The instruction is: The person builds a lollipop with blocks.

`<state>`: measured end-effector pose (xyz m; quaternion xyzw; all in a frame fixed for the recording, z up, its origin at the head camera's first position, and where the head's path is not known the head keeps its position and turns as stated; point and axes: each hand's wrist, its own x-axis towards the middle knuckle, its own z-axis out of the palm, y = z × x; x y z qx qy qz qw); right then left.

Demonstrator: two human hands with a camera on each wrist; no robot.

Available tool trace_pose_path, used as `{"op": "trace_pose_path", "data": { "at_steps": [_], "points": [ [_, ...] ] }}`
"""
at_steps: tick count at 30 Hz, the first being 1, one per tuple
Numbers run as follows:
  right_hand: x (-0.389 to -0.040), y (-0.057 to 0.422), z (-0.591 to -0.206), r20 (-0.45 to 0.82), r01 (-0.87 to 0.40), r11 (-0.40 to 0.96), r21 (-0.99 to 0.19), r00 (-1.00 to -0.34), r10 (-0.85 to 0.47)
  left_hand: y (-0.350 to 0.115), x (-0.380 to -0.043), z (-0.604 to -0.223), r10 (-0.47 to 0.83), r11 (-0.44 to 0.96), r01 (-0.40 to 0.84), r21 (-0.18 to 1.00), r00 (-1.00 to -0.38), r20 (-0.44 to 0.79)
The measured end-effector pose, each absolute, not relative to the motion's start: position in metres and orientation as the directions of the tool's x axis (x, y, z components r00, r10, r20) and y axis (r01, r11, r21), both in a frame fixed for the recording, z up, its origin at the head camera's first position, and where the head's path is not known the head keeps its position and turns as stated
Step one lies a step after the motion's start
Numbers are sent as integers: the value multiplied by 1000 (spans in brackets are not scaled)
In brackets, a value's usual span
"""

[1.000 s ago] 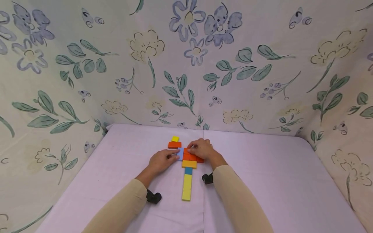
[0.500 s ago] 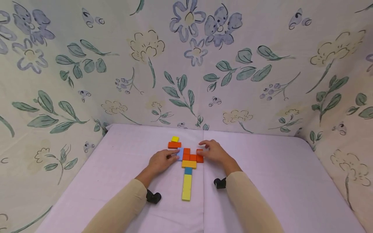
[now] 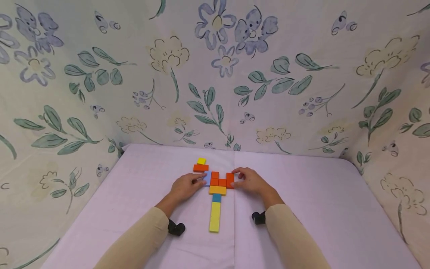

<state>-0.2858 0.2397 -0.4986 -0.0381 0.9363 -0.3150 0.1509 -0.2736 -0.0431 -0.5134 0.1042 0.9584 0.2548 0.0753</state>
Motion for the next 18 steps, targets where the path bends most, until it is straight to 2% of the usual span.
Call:
{"op": "trace_pose_path", "data": {
  "at_steps": [18],
  "points": [
    [-292,235,-490,-352,81,817,-571,-923,-155,-44,-275,-509,258,827,163,539,-960,-105]
  ]
}}
